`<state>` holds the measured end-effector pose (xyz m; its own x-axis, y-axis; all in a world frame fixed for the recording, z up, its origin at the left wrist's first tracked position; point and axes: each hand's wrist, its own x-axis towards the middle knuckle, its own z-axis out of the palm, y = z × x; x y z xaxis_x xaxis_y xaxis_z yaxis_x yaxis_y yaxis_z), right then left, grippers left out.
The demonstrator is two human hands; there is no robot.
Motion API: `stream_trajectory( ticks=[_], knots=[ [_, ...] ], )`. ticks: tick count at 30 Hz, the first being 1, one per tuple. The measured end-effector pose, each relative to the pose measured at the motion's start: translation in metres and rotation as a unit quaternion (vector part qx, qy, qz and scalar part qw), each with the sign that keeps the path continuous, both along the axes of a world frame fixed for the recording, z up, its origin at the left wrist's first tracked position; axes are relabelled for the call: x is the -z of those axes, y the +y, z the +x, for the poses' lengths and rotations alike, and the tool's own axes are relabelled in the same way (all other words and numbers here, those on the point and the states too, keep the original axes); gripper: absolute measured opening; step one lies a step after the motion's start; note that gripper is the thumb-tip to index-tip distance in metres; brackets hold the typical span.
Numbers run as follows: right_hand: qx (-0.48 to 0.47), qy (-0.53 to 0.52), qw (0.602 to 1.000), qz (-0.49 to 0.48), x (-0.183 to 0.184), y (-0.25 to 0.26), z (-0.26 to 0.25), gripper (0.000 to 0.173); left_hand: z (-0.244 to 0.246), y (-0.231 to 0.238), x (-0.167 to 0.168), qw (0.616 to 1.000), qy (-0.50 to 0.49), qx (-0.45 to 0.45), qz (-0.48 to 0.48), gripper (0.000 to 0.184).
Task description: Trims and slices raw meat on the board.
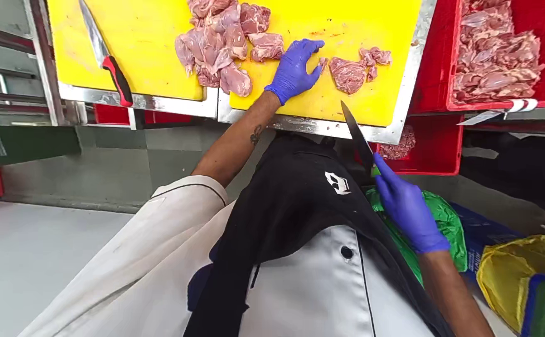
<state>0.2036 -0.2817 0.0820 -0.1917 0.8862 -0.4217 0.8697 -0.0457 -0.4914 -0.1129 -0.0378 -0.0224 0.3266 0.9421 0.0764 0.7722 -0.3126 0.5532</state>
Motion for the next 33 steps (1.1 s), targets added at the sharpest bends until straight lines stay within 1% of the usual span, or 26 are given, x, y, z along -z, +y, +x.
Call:
stream_trajectory(
  ticks=[1, 3, 5, 6, 7, 8, 9, 11, 12, 13, 14, 15, 16, 17, 18, 20, 21, 22, 23, 24, 25, 26, 28, 29, 31, 33],
  knots=[
    [0.018, 0.026, 1.0, -0.003, -0.005, -0.004, 0.009, 0.049, 0.002, -0.001, -0.004, 0.999, 0.029, 0.04, -0.015, 0.042],
    [0.079, 0.06, 0.995, 0.009, -0.01, -0.008, 0.023, 0.049, 0.011, -0.011, -0.014, 0.987, 0.081, 0.128, -0.054, 0.027],
    [0.155, 0.078, 0.984, 0.029, -0.016, -0.013, 0.031, 0.049, 0.022, -0.031, -0.026, 0.967, 0.102, 0.208, -0.108, 0.021],
    [0.197, 0.083, 0.976, 0.04, -0.017, -0.018, 0.033, 0.049, 0.029, -0.039, -0.032, 0.957, 0.077, 0.248, -0.127, 0.02],
    [0.239, 0.09, 0.966, 0.053, -0.016, -0.024, 0.035, 0.049, 0.043, -0.045, -0.039, 0.947, 0.015, 0.289, -0.141, 0.017],
    [0.279, 0.097, 0.953, 0.064, -0.015, -0.033, 0.036, 0.049, 0.064, -0.053, -0.049, 0.929, -0.074, 0.321, -0.169, 0.016],
    [0.316, 0.102, 0.941, 0.068, -0.01, -0.04, 0.034, 0.05, 0.09, -0.063, -0.066, 0.898, -0.181, 0.344, -0.207, 0.015],
    [0.365, 0.114, 0.922, 0.067, 0.001, -0.053, 0.023, 0.05, 0.15, -0.098, -0.109, 0.787, -0.399, 0.379, -0.28, 0.019],
    [0.377, 0.126, 0.914, 0.076, 0.008, -0.06, 0.015, 0.048, 0.183, -0.119, -0.127, 0.73, -0.466, 0.412, -0.284, 0.02],
    [0.392, 0.143, 0.904, 0.096, 0.014, -0.068, 0.005, 0.041, 0.217, -0.14, -0.135, 0.685, -0.494, 0.462, -0.27, 0.021],
    [0.407, 0.155, 0.893, 0.113, 0.02, -0.076, -0.008, 0.027, 0.25, -0.157, -0.132, 0.665, -0.463, 0.535, -0.241, 0.028],
    [0.408, 0.153, 0.893, 0.114, 0.023, -0.082, -0.019, 0.023, 0.277, -0.17, -0.123, 0.671, -0.355, 0.622, -0.192, 0.035],
    [0.397, 0.136, 0.898, 0.131, 0.025, -0.081, -0.025, 0.019, 0.297, -0.179, -0.114, 0.686, -0.213, 0.684, -0.122, 0.043],
    [0.387, 0.122, 0.902, 0.146, 0.026, -0.079, -0.029, 0.016, 0.307, -0.186, -0.109, 0.696, -0.131, 0.7, -0.086, 0.047],
    [0.387, 0.119, 0.902, 0.152, 0.027, -0.078, -0.029, 0.015, 0.305, -0.185, -0.109, 0.71, -0.11, 0.691, -0.083, 0.046],
    [0.417, 0.151, 0.887, 0.126, 0.032, -0.075, -0.023, 0.02, 0.277, -0.154, -0.12, 0.762, -0.137, 0.624, -0.107, 0.039],
    [0.42, 0.163, 0.886, 0.11, 0.035, -0.075, -0.022, 0.029, 0.251, -0.131, -0.123, 0.804, -0.139, 0.57, -0.1, 0.036],
    [0.414, 0.17, 0.89, 0.092, 0.036, -0.074, -0.019, 0.043, 0.221, -0.1, -0.123, 0.853, -0.114, 0.503, -0.079, 0.036],
    [0.409, 0.172, 0.892, 0.083, 0.037, -0.072, -0.016, 0.049, 0.189, -0.067, -0.118, 0.902, -0.059, 0.425, -0.055, 0.04],
    [0.405, 0.174, 0.894, 0.085, 0.037, -0.071, -0.012, 0.051, 0.155, -0.033, -0.107, 0.941, 0.007, 0.337, -0.039, 0.045],
    [0.403, 0.174, 0.894, 0.092, 0.037, -0.07, -0.01, 0.051, 0.123, -0.006, -0.093, 0.964, 0.074, 0.252, -0.043, 0.051],
    [0.399, 0.175, 0.895, 0.094, 0.037, -0.07, -0.009, 0.051, 0.096, 0.013, -0.079, 0.973, 0.12, 0.183, -0.07, 0.057],
    [0.381, 0.173, 0.904, 0.091, 0.035, -0.061, -0.008, 0.05, 0.059, 0.023, -0.059, 0.974, 0.144, 0.099, -0.143, 0.057],
    [0.366, 0.171, 0.91, 0.09, 0.036, -0.052, -0.007, 0.05, 0.05, 0.022, -0.051, 0.975, 0.13, 0.078, -0.165, 0.053],
    [0.326, 0.172, 0.925, 0.091, 0.037, -0.033, -0.004, 0.049, 0.045, 0.021, -0.037, 0.982, 0.077, 0.046, -0.167, 0.043],
    [0.291, 0.176, 0.936, 0.086, 0.036, -0.017, -0.002, 0.049, 0.049, 0.025, -0.03, 0.984, 0.054, 0.042, -0.164, 0.037]
  ],
)
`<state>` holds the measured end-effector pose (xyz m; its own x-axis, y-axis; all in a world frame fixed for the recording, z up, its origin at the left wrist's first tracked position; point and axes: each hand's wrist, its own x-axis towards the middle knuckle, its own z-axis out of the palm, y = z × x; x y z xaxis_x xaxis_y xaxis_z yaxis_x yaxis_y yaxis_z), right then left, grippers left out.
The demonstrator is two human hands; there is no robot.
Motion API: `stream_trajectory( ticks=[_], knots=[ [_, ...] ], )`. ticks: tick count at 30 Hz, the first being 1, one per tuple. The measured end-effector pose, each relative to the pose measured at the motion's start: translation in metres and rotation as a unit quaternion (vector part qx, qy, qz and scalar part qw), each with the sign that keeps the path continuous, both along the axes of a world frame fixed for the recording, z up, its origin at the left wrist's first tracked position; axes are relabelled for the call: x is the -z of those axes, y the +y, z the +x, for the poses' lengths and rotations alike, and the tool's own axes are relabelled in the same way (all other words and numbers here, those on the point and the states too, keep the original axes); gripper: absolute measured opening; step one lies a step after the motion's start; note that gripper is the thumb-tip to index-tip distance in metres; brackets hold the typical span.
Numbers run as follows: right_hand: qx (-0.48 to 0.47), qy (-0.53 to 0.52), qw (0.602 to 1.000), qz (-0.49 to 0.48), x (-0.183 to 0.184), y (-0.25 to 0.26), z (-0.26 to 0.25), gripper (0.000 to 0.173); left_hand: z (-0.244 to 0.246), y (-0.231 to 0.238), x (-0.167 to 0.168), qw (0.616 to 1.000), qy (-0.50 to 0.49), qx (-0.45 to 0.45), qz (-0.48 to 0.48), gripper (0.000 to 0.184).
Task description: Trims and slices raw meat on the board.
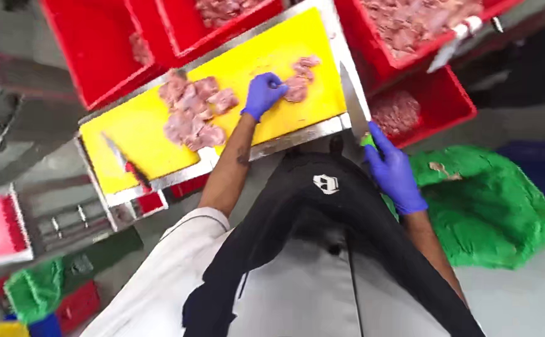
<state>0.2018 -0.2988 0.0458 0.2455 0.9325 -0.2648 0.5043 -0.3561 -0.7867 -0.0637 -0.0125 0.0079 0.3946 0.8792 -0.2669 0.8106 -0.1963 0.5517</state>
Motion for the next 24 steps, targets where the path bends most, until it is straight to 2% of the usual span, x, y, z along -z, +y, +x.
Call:
stream_trajectory(
  ticks=[2, 4, 7, 9, 10, 12, 14, 16, 18, 19, 21, 23, 24],
  knots=[
    [-0.028, 0.0, 1.0, -0.005, -0.002, 0.013, 0.001, 0.05, 0.009, 0.003, 0.003, 1.0, 0.003, 0.018, 0.011, 0.038],
    [-0.056, -0.005, 0.998, -0.01, -0.007, 0.027, 0.002, 0.049, 0.016, 0.001, -0.002, 0.999, 0.037, 0.031, -0.015, 0.051],
    [-0.085, 0.005, 0.996, -0.004, -0.013, 0.045, -0.002, 0.049, 0.018, 0.002, -0.01, 0.989, 0.102, 0.088, -0.061, 0.045],
    [-0.093, 0.011, 0.996, 0.004, -0.014, 0.054, -0.002, 0.049, 0.016, -0.005, -0.008, 0.986, 0.103, 0.12, -0.05, 0.043],
    [-0.092, 0.013, 0.996, 0.005, -0.014, 0.057, -0.002, 0.049, 0.014, -0.01, -0.003, 0.991, 0.06, 0.119, -0.027, 0.04],
    [-0.093, 0.023, 0.995, 0.001, -0.014, 0.061, -0.002, 0.05, 0.003, -0.024, 0.005, 0.992, -0.096, 0.075, 0.009, 0.028],
    [-0.092, 0.026, 0.995, -0.004, -0.015, 0.064, -0.004, 0.05, -0.007, -0.036, 0.0, 0.963, -0.263, -0.015, 0.051, 0.017],
    [-0.098, 0.02, 0.995, -0.007, -0.017, 0.071, -0.009, 0.05, -0.014, -0.035, -0.014, 0.932, -0.307, -0.097, 0.168, 0.011],
    [-0.107, 0.021, 0.994, -0.013, -0.017, 0.076, -0.015, 0.051, -0.021, -0.027, -0.021, 0.922, -0.227, -0.114, 0.291, 0.015],
    [-0.109, 0.026, 0.994, -0.015, -0.015, 0.079, -0.017, 0.051, -0.024, -0.03, -0.019, 0.933, -0.165, -0.094, 0.306, 0.02],
    [-0.112, 0.037, 0.993, -0.018, -0.011, 0.079, -0.019, 0.051, -0.029, -0.051, 0.005, 0.968, -0.049, -0.022, 0.246, 0.038],
    [-0.119, 0.038, 0.992, -0.022, -0.01, 0.077, -0.022, 0.052, -0.035, -0.075, 0.031, 0.975, -0.035, 0.036, 0.215, 0.049],
    [-0.121, 0.041, 0.992, -0.022, -0.01, 0.079, -0.024, 0.052, -0.039, -0.078, 0.031, 0.975, -0.057, 0.034, 0.211, 0.045]
  ],
)
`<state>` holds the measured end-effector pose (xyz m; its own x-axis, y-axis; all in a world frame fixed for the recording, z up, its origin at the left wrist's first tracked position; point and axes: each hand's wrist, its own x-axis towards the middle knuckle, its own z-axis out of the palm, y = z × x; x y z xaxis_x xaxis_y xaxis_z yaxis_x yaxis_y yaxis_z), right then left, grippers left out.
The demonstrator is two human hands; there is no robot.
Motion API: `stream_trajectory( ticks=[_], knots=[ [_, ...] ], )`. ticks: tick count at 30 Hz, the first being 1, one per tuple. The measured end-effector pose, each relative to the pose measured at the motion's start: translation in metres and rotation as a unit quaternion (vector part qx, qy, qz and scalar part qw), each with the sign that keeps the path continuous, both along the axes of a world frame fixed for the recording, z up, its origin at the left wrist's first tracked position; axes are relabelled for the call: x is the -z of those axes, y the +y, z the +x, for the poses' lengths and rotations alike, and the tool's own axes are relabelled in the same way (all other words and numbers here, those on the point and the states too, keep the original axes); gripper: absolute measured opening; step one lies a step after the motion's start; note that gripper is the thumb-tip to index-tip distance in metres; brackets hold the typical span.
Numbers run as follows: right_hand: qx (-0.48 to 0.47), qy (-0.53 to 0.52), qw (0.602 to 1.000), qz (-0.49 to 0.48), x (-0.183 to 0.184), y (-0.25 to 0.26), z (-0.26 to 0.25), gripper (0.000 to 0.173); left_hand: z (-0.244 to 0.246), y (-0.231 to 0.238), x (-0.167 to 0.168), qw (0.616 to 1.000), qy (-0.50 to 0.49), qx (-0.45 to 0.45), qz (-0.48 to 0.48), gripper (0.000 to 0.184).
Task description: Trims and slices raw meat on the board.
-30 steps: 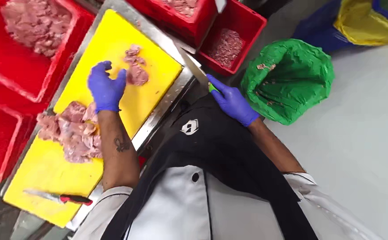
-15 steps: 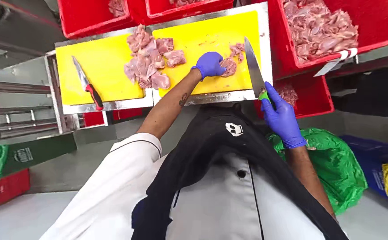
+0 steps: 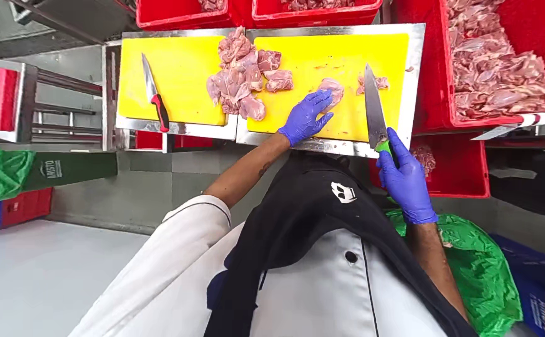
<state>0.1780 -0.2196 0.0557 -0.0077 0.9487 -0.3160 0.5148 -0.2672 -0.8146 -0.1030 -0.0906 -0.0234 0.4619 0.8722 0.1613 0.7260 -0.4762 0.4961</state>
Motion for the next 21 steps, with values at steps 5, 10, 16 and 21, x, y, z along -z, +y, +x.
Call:
stream_trajectory(
  ticks=[5, 10, 16, 21],
  knots=[
    [-0.018, -0.008, 1.0, -0.006, 0.005, 0.005, -0.012, 0.053, -0.003, 0.041, -0.009, 0.999, -0.042, 0.014, 0.016, 0.021],
    [-0.027, -0.031, 0.999, -0.019, 0.009, 0.011, -0.024, 0.053, -0.002, 0.07, -0.007, 0.998, 0.051, 0.011, -0.028, 0.04],
    [-0.091, -0.193, 0.976, 0.044, 0.007, 0.018, -0.046, 0.058, -0.002, 0.07, -0.019, 0.998, 0.059, -0.012, 0.022, 0.047],
    [-0.151, -0.282, 0.948, 0.011, 0.002, 0.022, -0.066, 0.059, 0.009, 0.057, 0.0, 0.997, 0.012, 0.064, 0.031, 0.019]
  ],
)
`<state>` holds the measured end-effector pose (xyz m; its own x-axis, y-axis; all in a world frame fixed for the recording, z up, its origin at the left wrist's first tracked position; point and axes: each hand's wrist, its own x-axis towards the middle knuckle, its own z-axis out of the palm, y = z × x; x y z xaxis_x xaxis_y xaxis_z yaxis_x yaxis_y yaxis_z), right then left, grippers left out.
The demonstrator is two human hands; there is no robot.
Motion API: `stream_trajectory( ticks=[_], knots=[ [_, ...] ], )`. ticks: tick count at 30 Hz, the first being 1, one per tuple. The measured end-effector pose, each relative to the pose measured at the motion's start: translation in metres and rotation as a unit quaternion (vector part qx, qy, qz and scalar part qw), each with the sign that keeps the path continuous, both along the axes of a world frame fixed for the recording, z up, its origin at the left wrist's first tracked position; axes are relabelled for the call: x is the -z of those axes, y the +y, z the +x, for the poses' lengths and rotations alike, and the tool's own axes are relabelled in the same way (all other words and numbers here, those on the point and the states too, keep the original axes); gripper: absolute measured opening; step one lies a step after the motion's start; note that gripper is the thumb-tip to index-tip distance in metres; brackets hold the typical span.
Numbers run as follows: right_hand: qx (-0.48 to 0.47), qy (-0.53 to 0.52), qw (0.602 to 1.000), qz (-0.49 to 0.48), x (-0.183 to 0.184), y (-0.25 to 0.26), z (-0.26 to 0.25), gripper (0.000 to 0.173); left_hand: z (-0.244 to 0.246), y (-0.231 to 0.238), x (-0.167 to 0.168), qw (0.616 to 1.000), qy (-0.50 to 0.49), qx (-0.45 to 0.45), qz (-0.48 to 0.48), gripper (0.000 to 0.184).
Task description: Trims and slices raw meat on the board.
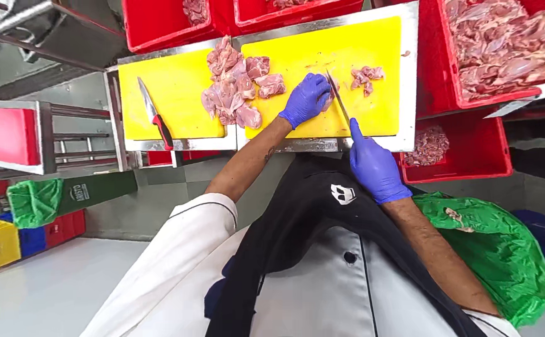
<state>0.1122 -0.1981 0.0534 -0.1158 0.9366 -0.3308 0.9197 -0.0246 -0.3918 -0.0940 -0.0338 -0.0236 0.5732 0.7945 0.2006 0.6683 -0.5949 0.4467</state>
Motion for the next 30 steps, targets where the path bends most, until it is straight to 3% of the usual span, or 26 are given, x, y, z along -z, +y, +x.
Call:
stream_trajectory(
  ticks=[4, 10, 12, 15, 18, 20, 22, 24, 28, 30],
  knots=[
    [-0.012, -0.003, 0.999, -0.036, 0.002, 0.014, -0.005, 0.06, 0.001, 0.0, -0.001, 1.0, 0.01, -0.004, -0.005, 0.02],
    [0.008, 0.062, 0.998, 0.014, 0.013, 0.108, -0.047, 0.061, 0.002, 0.002, -0.003, 0.999, 0.035, -0.01, 0.006, 0.025],
    [0.008, 0.052, 0.999, 0.008, 0.013, 0.094, -0.04, 0.061, 0.002, 0.001, -0.004, 0.999, 0.042, -0.019, 0.0, 0.024],
    [-0.007, 0.014, 0.998, -0.058, 0.007, 0.025, -0.004, 0.061, 0.0, 0.001, -0.003, 0.999, 0.029, -0.035, -0.009, 0.02],
    [-0.034, 0.004, 0.998, -0.059, 0.002, -0.033, 0.034, 0.055, -0.006, 0.006, 0.0, 0.992, -0.092, -0.081, -0.044, 0.016],
    [-0.03, 0.039, 0.998, -0.043, 0.003, -0.027, 0.052, 0.054, -0.009, 0.024, -0.006, 0.979, -0.141, -0.121, -0.088, 0.026],
    [0.015, 0.076, 0.996, -0.033, 0.008, -0.003, 0.067, 0.051, -0.012, 0.042, -0.015, 0.98, -0.079, -0.083, -0.16, 0.048],
    [0.065, 0.104, 0.992, -0.017, 0.016, 0.016, 0.077, 0.051, -0.011, 0.05, -0.023, 0.976, 0.024, -0.027, -0.215, 0.057],
    [0.11, 0.152, 0.981, -0.047, 0.02, 0.009, 0.085, 0.051, -0.012, 0.064, -0.042, 0.948, 0.197, 0.048, -0.244, 0.035],
    [0.111, 0.164, 0.978, -0.064, 0.016, -0.007, 0.088, 0.051, -0.016, 0.066, -0.042, 0.944, 0.223, 0.079, -0.231, 0.037]
  ],
)
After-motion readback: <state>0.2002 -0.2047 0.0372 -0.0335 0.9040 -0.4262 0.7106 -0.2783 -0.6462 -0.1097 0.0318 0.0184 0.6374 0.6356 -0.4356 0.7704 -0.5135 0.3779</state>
